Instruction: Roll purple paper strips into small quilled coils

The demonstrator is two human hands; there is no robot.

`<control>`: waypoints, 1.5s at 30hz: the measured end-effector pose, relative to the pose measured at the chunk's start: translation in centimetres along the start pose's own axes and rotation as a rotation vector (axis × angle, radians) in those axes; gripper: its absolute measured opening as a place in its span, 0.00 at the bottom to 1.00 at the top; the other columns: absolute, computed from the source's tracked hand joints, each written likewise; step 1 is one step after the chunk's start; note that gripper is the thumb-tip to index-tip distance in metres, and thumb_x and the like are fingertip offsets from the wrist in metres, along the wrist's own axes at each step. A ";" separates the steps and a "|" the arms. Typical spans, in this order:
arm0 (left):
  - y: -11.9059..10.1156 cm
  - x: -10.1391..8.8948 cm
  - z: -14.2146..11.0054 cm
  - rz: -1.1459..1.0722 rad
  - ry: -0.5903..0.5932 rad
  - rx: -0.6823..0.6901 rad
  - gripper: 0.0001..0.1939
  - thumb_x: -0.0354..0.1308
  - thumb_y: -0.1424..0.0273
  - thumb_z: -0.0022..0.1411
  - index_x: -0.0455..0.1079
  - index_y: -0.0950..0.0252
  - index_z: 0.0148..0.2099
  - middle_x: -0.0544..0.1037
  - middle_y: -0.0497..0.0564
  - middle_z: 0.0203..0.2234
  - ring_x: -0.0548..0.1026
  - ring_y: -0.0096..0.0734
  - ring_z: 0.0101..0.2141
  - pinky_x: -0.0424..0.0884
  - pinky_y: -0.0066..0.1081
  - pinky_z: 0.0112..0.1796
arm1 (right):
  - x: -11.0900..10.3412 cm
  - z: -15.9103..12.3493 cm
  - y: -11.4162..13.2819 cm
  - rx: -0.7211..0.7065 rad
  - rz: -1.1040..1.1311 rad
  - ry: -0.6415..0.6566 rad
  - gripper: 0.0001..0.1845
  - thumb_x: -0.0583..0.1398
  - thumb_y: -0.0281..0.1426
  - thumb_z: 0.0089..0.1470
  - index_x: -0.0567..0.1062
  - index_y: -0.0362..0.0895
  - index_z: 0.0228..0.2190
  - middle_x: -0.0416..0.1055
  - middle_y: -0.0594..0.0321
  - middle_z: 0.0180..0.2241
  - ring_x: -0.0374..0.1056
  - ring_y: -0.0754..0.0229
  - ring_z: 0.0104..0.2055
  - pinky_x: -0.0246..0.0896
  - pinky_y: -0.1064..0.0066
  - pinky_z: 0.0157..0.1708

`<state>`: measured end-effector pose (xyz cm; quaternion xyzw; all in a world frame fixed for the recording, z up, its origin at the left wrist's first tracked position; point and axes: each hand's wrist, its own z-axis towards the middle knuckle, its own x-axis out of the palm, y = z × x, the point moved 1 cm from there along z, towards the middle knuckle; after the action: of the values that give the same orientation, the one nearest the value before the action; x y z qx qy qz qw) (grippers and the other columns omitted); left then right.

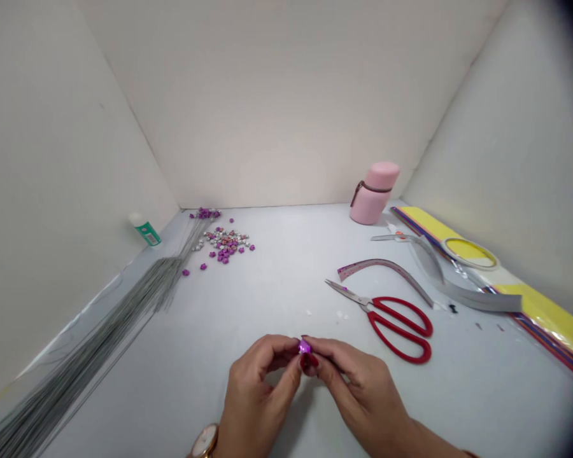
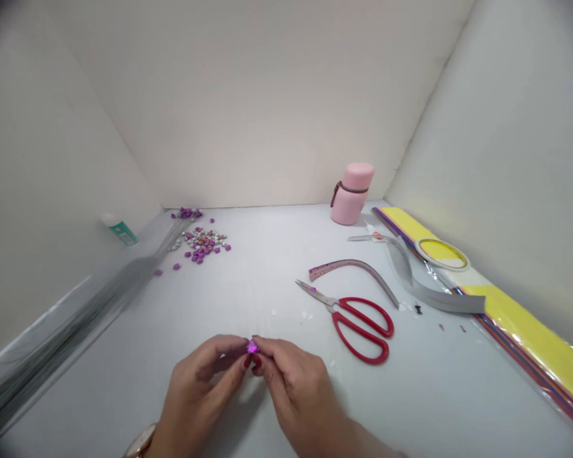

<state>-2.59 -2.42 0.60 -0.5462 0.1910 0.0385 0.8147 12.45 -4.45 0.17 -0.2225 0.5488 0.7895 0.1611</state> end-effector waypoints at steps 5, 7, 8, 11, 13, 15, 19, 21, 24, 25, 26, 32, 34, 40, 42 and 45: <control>0.5 -0.4 0.0 -0.042 0.025 -0.003 0.08 0.53 0.78 0.57 0.70 0.64 0.37 0.77 0.50 0.29 0.75 0.28 0.30 0.71 0.25 0.32 | -0.3 0.1 -0.1 0.063 0.127 0.023 0.15 0.51 0.27 0.55 0.69 0.44 0.44 0.75 0.61 0.31 0.71 0.63 0.30 0.68 0.75 0.32; 0.6 -0.4 0.0 -0.054 0.032 0.020 0.08 0.53 0.78 0.57 0.70 0.64 0.37 0.77 0.50 0.29 0.75 0.28 0.31 0.71 0.25 0.33 | -0.3 0.1 -0.1 0.072 0.152 0.037 0.14 0.51 0.27 0.55 0.71 0.46 0.43 0.75 0.62 0.29 0.71 0.64 0.29 0.67 0.75 0.32; 0.6 -0.4 0.0 -0.058 0.034 0.028 0.09 0.53 0.79 0.57 0.70 0.64 0.38 0.77 0.50 0.29 0.75 0.29 0.31 0.71 0.26 0.33 | -0.3 0.2 -0.2 0.078 0.159 0.043 0.14 0.51 0.27 0.55 0.71 0.46 0.41 0.75 0.63 0.28 0.71 0.64 0.29 0.67 0.76 0.31; 0.5 -0.4 0.0 -0.069 0.052 0.027 0.10 0.52 0.79 0.57 0.71 0.64 0.40 0.77 0.52 0.30 0.75 0.29 0.32 0.71 0.26 0.33 | -0.3 0.2 -0.3 0.095 0.155 0.036 0.13 0.52 0.27 0.55 0.73 0.46 0.40 0.75 0.63 0.28 0.71 0.64 0.28 0.67 0.76 0.30; 0.3 -0.4 0.0 -0.086 0.069 0.019 0.11 0.52 0.79 0.57 0.71 0.64 0.41 0.77 0.53 0.32 0.75 0.30 0.33 0.72 0.26 0.34 | -0.3 0.2 -0.3 0.093 0.138 0.026 0.13 0.52 0.27 0.54 0.73 0.46 0.40 0.75 0.63 0.27 0.71 0.63 0.27 0.67 0.75 0.30; 0.0 -0.4 0.0 -0.107 0.083 0.022 0.12 0.52 0.79 0.57 0.71 0.65 0.42 0.77 0.53 0.32 0.75 0.30 0.33 0.73 0.26 0.33 | -0.3 0.1 -0.3 0.088 0.121 0.028 0.13 0.52 0.27 0.54 0.73 0.46 0.40 0.75 0.62 0.27 0.70 0.62 0.28 0.66 0.75 0.30; -0.4 -0.3 0.1 -0.102 0.057 0.038 0.11 0.53 0.80 0.55 0.72 0.66 0.39 0.78 0.52 0.28 0.76 0.29 0.29 0.74 0.25 0.30 | -0.2 0.2 -0.2 0.092 0.127 0.041 0.13 0.52 0.28 0.54 0.73 0.46 0.39 0.74 0.62 0.27 0.70 0.62 0.27 0.66 0.75 0.30; -0.4 -0.2 0.2 -0.086 0.029 0.050 0.10 0.54 0.81 0.54 0.72 0.66 0.38 0.78 0.52 0.27 0.76 0.28 0.28 0.74 0.24 0.29 | -0.2 0.2 -0.1 0.098 0.142 0.051 0.13 0.52 0.29 0.55 0.73 0.45 0.39 0.74 0.62 0.26 0.70 0.62 0.27 0.66 0.75 0.29; -0.3 -0.1 0.2 -0.073 0.001 0.061 0.10 0.54 0.81 0.52 0.72 0.67 0.36 0.78 0.52 0.26 0.76 0.28 0.26 0.75 0.24 0.28 | -0.2 0.3 0.0 0.091 0.134 0.064 0.12 0.52 0.28 0.54 0.74 0.45 0.38 0.75 0.62 0.26 0.70 0.62 0.27 0.65 0.75 0.29; -0.3 -0.1 0.2 -0.070 -0.006 0.064 0.09 0.55 0.81 0.52 0.72 0.67 0.35 0.78 0.52 0.26 0.76 0.28 0.26 0.75 0.24 0.28 | -0.3 0.3 0.0 0.084 0.123 0.068 0.12 0.52 0.28 0.54 0.74 0.45 0.38 0.75 0.62 0.27 0.70 0.62 0.27 0.65 0.75 0.29; -0.2 0.0 0.1 -0.067 -0.009 0.067 0.09 0.55 0.82 0.52 0.72 0.67 0.35 0.78 0.51 0.26 0.76 0.27 0.26 0.75 0.23 0.28 | -0.3 0.3 0.0 0.076 0.109 0.073 0.12 0.52 0.27 0.54 0.73 0.45 0.37 0.75 0.62 0.27 0.70 0.62 0.28 0.65 0.75 0.30; 0.1 0.4 0.1 -0.025 -0.054 0.068 0.08 0.55 0.83 0.49 0.72 0.67 0.31 0.77 0.50 0.23 0.75 0.26 0.24 0.74 0.23 0.26 | 0.1 0.1 -0.1 -0.046 -0.047 0.054 0.13 0.50 0.24 0.53 0.72 0.43 0.37 0.75 0.60 0.28 0.71 0.61 0.29 0.65 0.74 0.30; 0.1 0.6 0.1 0.004 -0.076 0.066 0.08 0.55 0.83 0.49 0.72 0.68 0.30 0.76 0.50 0.22 0.75 0.27 0.23 0.74 0.24 0.25 | 0.4 0.0 -0.2 -0.126 -0.129 0.022 0.14 0.49 0.23 0.53 0.71 0.42 0.38 0.75 0.57 0.29 0.71 0.59 0.30 0.65 0.72 0.31; 0.1 0.2 0.2 -0.040 -0.014 0.010 0.09 0.53 0.81 0.53 0.71 0.67 0.35 0.76 0.51 0.26 0.75 0.28 0.27 0.73 0.25 0.28 | 0.4 0.4 0.1 0.058 0.082 0.016 0.11 0.51 0.27 0.55 0.72 0.43 0.36 0.73 0.58 0.29 0.70 0.60 0.30 0.64 0.72 0.31; 0.1 -0.1 0.2 -0.057 0.027 0.027 0.10 0.53 0.79 0.55 0.71 0.66 0.38 0.76 0.52 0.28 0.74 0.29 0.29 0.72 0.26 0.30 | 0.1 0.8 0.3 0.226 0.264 0.048 0.11 0.51 0.31 0.56 0.72 0.42 0.34 0.72 0.61 0.25 0.68 0.62 0.28 0.64 0.74 0.29; 0.4 -0.3 0.1 -0.031 0.072 0.053 0.10 0.52 0.78 0.57 0.71 0.66 0.40 0.74 0.53 0.29 0.73 0.29 0.31 0.71 0.27 0.31 | -0.1 1.1 0.6 0.399 0.459 0.086 0.13 0.53 0.35 0.54 0.72 0.41 0.27 0.69 0.63 0.21 0.65 0.64 0.25 0.61 0.76 0.26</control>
<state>-2.96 -2.11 0.45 -0.5285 0.2123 0.0012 0.8220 12.04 -3.65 0.96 -0.0899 0.7354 0.6717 -0.0045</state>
